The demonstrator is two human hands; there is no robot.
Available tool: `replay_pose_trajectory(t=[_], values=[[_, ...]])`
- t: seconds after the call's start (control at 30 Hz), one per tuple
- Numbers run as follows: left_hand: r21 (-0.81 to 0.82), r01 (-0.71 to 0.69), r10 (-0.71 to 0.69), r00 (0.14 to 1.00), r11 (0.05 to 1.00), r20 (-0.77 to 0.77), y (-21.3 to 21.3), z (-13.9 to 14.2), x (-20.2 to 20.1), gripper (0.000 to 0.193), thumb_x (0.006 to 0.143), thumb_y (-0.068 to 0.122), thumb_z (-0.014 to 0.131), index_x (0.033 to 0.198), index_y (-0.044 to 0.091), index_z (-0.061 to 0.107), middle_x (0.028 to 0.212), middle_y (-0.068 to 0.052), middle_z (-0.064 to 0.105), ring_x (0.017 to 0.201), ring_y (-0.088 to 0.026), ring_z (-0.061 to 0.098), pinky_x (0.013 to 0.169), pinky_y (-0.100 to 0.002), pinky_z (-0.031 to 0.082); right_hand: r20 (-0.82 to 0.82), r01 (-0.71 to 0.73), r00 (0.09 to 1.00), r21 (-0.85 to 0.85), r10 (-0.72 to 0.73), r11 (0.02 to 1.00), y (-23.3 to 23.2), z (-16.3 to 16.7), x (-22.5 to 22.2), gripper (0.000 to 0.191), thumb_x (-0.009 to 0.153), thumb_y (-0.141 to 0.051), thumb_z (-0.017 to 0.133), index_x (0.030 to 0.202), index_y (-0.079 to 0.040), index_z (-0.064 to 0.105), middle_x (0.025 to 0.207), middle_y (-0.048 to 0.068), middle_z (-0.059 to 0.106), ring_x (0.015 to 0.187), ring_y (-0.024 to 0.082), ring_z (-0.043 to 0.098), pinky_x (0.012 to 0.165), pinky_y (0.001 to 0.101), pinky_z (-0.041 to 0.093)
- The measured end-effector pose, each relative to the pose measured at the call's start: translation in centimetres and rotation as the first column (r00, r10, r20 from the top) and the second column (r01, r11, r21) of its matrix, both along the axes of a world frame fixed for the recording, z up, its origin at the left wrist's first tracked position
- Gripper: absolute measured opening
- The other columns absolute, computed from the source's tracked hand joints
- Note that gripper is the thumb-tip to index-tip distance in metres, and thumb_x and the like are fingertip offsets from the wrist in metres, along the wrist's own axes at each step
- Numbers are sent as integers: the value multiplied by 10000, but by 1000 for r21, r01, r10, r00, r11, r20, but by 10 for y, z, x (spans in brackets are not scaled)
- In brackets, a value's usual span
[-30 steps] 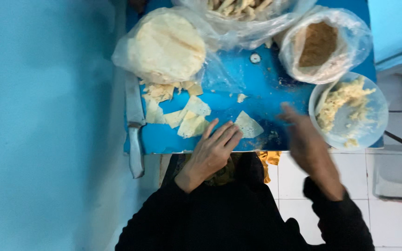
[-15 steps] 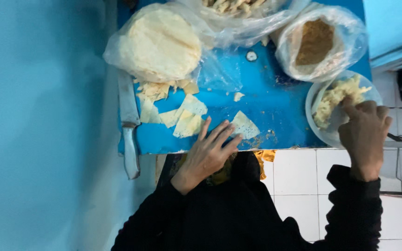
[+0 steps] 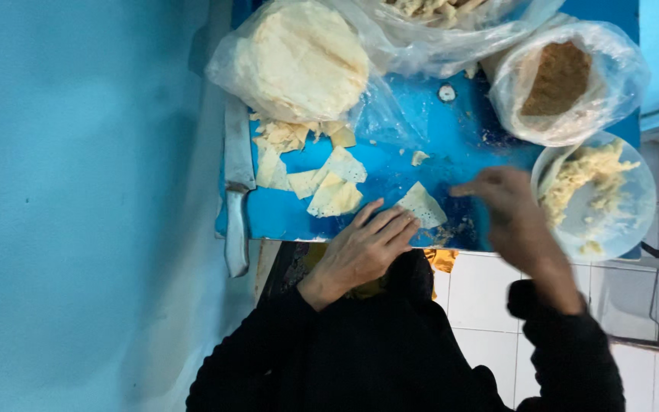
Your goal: The person tears dried cracker sheets into small pieces by hand at a blue table and drops the pieces into a plastic bowl. They then pick up a stack of round flat cracker discs, place one on a wooden board, and peel and fold the discs apart by hand.
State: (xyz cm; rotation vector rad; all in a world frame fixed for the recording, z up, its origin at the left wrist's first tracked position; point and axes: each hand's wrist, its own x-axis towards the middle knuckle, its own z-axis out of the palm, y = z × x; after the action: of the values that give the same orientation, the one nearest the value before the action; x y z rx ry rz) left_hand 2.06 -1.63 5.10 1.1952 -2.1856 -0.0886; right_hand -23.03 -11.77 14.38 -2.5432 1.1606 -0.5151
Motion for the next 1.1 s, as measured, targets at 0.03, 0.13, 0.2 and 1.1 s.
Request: replay_pose_trajectory(t=[0.03, 0.13, 0.2, 1.1], values=[[-1, -1, 1, 1000, 1000, -17, 0, 1, 0, 422, 1038, 312, 633, 1382, 68, 624, 1396, -68, 619, 1363, -225, 533, 1215, -496, 366, -97, -48, 994, 1, 48, 999, 1, 0, 21, 604, 699, 189, 598, 1157, -169, 761, 1188, 109, 605, 1111, 338, 549, 978, 428, 459], [-18, -8, 7, 999, 1000, -37, 0, 2, -1, 425, 1030, 308, 637, 1377, 64, 628, 1395, -68, 624, 1359, -230, 536, 1211, -499, 366, -95, -153, 984, -49, 148, 987, 7, 6, 59, 653, 581, -56, 760, 1218, -189, 711, 1166, 117, 602, 1067, 350, 531, 914, 438, 432], [-39, 0, 0, 1000, 999, -15, 1, 3, -2, 414, 1020, 302, 640, 1361, 68, 635, 1393, -68, 629, 1352, -235, 537, 1207, -502, 363, -215, -188, 966, -207, 143, 960, 12, 11, 66, 644, 693, -86, 726, 1326, -193, 681, 1182, 115, 600, 1089, 340, 538, 934, 445, 431], [3, 56, -56, 996, 998, -69, -18, -6, -5, 319, 990, 166, 591, 1284, 46, 627, 1355, -152, 611, 1340, -303, 578, 1251, -519, 372, -140, -463, 886, -292, 441, 837, -66, -6, 178, 318, 812, 56, 616, 1118, -31, 603, 964, 142, 681, 953, 352, 657, 808, 460, 530]])
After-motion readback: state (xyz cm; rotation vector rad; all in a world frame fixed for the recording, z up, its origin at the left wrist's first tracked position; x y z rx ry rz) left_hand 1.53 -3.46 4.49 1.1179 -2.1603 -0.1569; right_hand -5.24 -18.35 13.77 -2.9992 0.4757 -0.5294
